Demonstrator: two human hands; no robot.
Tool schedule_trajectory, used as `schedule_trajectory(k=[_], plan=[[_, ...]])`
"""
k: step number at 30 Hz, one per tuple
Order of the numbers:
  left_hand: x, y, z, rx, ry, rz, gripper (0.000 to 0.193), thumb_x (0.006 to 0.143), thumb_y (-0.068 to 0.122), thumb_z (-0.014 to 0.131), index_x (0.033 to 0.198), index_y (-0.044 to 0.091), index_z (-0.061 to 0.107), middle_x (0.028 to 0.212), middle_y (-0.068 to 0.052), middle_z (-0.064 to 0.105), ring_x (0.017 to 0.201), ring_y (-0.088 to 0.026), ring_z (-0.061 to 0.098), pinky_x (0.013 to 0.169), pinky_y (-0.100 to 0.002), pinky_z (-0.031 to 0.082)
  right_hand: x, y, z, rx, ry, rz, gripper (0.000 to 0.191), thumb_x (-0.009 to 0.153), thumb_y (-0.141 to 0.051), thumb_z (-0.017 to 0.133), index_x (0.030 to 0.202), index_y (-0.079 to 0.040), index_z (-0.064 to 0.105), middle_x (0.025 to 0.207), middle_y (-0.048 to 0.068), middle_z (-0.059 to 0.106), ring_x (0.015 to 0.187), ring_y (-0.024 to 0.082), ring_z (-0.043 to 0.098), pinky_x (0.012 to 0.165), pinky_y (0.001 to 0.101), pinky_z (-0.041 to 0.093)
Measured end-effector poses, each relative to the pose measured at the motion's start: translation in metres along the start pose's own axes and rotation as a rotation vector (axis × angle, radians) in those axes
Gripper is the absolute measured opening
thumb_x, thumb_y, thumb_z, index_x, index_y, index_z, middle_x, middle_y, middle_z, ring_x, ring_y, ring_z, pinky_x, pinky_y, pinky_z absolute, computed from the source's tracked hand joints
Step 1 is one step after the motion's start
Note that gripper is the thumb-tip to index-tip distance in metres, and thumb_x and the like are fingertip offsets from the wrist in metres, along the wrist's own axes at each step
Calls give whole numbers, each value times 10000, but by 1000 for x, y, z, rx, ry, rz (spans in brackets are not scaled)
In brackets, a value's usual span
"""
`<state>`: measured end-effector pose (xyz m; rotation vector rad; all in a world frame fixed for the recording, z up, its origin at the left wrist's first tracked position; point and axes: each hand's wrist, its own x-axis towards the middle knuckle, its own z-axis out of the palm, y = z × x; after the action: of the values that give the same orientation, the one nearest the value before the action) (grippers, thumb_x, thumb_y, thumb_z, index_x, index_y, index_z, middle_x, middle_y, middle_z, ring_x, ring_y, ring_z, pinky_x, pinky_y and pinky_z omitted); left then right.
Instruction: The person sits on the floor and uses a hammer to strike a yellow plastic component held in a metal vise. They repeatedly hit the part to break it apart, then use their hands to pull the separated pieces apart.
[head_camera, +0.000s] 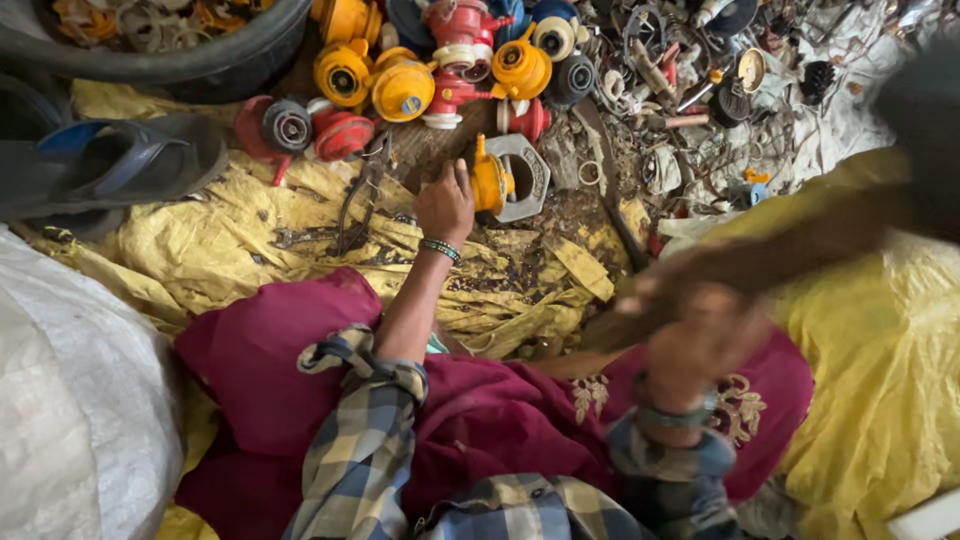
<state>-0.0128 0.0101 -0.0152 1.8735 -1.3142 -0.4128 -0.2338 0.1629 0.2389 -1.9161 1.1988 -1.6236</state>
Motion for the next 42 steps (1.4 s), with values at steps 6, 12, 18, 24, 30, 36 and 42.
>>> schedule_trajectory(k=[6,12,18,24,30,36,42], plan=[[-1,-5,10,0,-18,17,397,1089,395,411,940,115,651,645,-199,683,589,-410,677,547,-533,525,-30,80,40,-746,-336,62,192,1108,-205,576,1134,-28,644,817,47,666,624,135,614,532,261,521],[9,-18,28,124,93,110,403,1097,398,448,864,135,645,718,-171,688,535,-376,650,512,-522,504,-77,103,82,-624,-540,343,282,1041,-258,662,1026,5,562,718,112,635,561,158,565,496,298,469],[-6,-19,17,64,94,-6,309,1075,372,471,1043,115,639,703,-161,679,559,-387,665,495,-507,523,0,17,53,-233,-308,627,265,1015,-223,490,1186,-24,528,741,67,674,536,129,645,456,276,598],[18,3,-34,-100,252,52,225,1038,324,615,1073,106,571,946,-155,677,865,-376,675,688,-500,544,22,-11,49,88,-165,647,275,1103,-301,496,1131,-27,491,815,42,636,613,115,638,508,264,567],[19,12,-65,96,47,43,529,807,322,824,1178,37,575,1142,-220,520,1060,-430,557,787,-524,506,-53,67,59,56,-80,1199,345,1054,-408,491,1034,-73,574,739,33,609,556,119,574,478,268,504],[25,0,-58,104,132,190,394,874,84,753,1222,35,575,1306,-241,514,1164,-416,574,930,-478,530,-108,144,57,641,150,1505,329,1060,-379,564,960,-67,540,746,22,573,583,124,535,520,286,494],[37,-17,-74,-55,75,144,252,923,92,698,1163,25,664,1122,-211,654,1038,-410,631,887,-496,512,-129,159,53,605,122,1620,363,1008,-433,574,935,-82,512,720,22,522,560,139,522,501,293,487]])
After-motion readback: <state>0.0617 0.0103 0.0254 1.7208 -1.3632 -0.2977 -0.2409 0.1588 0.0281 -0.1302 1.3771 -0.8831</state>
